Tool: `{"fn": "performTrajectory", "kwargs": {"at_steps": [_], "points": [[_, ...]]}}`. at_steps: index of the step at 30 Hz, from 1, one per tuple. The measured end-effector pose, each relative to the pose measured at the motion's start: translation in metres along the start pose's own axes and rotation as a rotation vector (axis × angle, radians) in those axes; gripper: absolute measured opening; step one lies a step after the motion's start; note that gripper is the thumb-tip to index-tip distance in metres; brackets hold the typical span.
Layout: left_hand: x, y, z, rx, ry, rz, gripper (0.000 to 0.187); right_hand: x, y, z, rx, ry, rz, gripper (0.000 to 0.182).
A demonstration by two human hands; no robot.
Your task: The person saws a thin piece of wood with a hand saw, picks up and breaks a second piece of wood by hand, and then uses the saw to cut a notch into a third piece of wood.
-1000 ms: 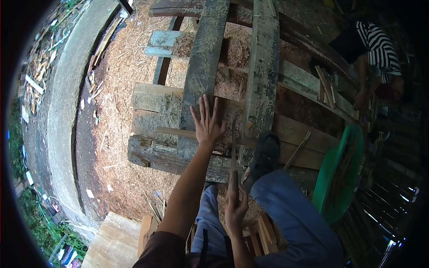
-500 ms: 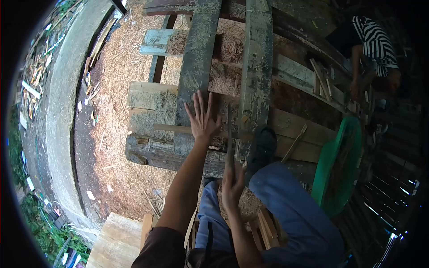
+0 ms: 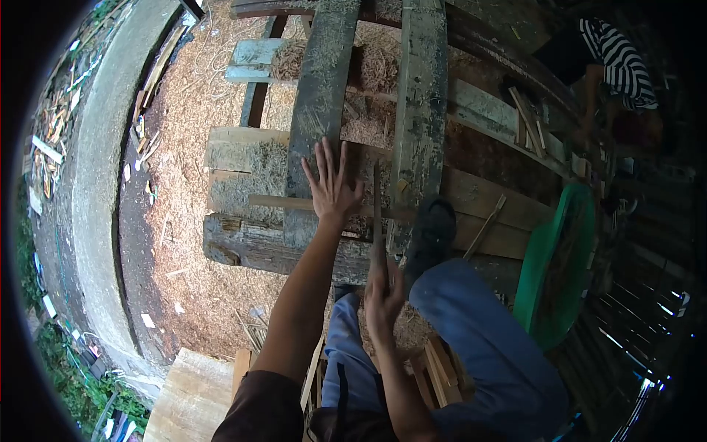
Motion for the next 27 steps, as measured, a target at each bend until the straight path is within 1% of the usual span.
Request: {"fn": "performTrajectory", "kwargs": {"at_steps": [1,2,3,4,5,6,8,9,11,12,14,15,16,18,19,22,23,24,26,27], "points": [[0.001,-0.001,0.0,0.023,0.008,0.045,0.099,-0.015,0.007,-0.004,-0.035,0.03,-0.025,0.039],[0.001,-0.005,0.0,0.021,0.012,0.046,0.099,-0.023,0.012,-0.004,-0.074,0.057,-0.045,0.039],[-0.001,-0.007,0.001,0.012,0.009,-0.008,0.097,-0.015,0.006,0.011,-0.073,0.048,-0.049,0.039],[0.0,-0.005,0.0,0.002,0.0,-0.07,0.096,0.012,-0.01,0.026,0.039,-0.187,-0.019,0.04],[0.003,-0.002,-0.001,0.002,-0.004,-0.08,0.096,0.035,-0.02,0.03,0.15,-0.41,0.014,0.042],[0.003,-0.001,-0.001,0.001,-0.001,-0.053,0.096,0.035,-0.021,0.026,0.152,-0.403,0.015,0.042],[-0.001,-0.002,0.001,-0.001,0.013,-0.017,0.096,0.013,-0.016,0.024,0.125,-0.199,-0.006,0.039],[-0.001,-0.003,0.001,0.001,0.015,-0.003,0.096,-0.006,-0.005,0.011,0.125,-0.2,-0.006,0.039],[0.004,-0.006,0.002,0.004,0.021,0.008,0.096,-0.042,0.019,0.004,0.062,0.005,-0.031,0.041],[0.002,-0.008,0.003,-0.003,0.016,-0.023,0.095,-0.026,0.016,0.011,0.054,-0.003,-0.025,0.041],[-0.001,-0.005,-0.001,-0.011,-0.014,-0.056,0.095,0.032,-0.006,0.03,0.092,-0.213,-0.022,0.038],[0.0,-0.004,-0.002,-0.002,0.002,-0.034,0.096,0.048,-0.009,0.009,0.148,-0.535,0.06,0.038],[0.0,-0.002,0.0,0.011,0.02,-0.008,0.098,0.047,-0.01,0.009,0.15,-0.53,0.061,0.038],[0.001,0.0,0.003,0.007,0.023,-0.004,0.096,0.023,-0.003,0.019,0.078,-0.204,-0.009,0.038],[0.001,-0.002,0.001,-0.002,0.009,0.012,0.095,-0.006,0.006,0.021,0.0,-0.102,-0.016,0.038],[0.001,-0.004,0.0,0.008,0.013,0.001,0.095,-0.028,0.012,0.004,-0.048,-0.093,-0.076,0.039],[-0.003,-0.004,-0.001,0.01,0.002,0.007,0.095,-0.009,0.002,0.013,0.029,-0.138,-0.03,0.036],[-0.003,-0.002,-0.001,0.006,0.002,0.0,0.095,0.013,-0.008,0.023,0.038,-0.138,-0.039,0.036],[0.001,0.001,0.0,0.002,0.014,-0.018,0.095,0.05,-0.023,0.046,-0.064,0.031,-0.046,0.04],[0.001,0.001,0.0,-0.029,0.007,-0.034,0.096,0.053,-0.023,0.039,-0.067,0.031,-0.04,0.04]]}}
Point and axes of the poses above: each hand's wrist, its own x-axis away from the middle knuckle, its own y-axis out of the palm, z = x × y, the point moved 7 cm from there along -x, towards the middle knuckle, and after that the axes turned 5 degrees about y, right-handed, at the moved point
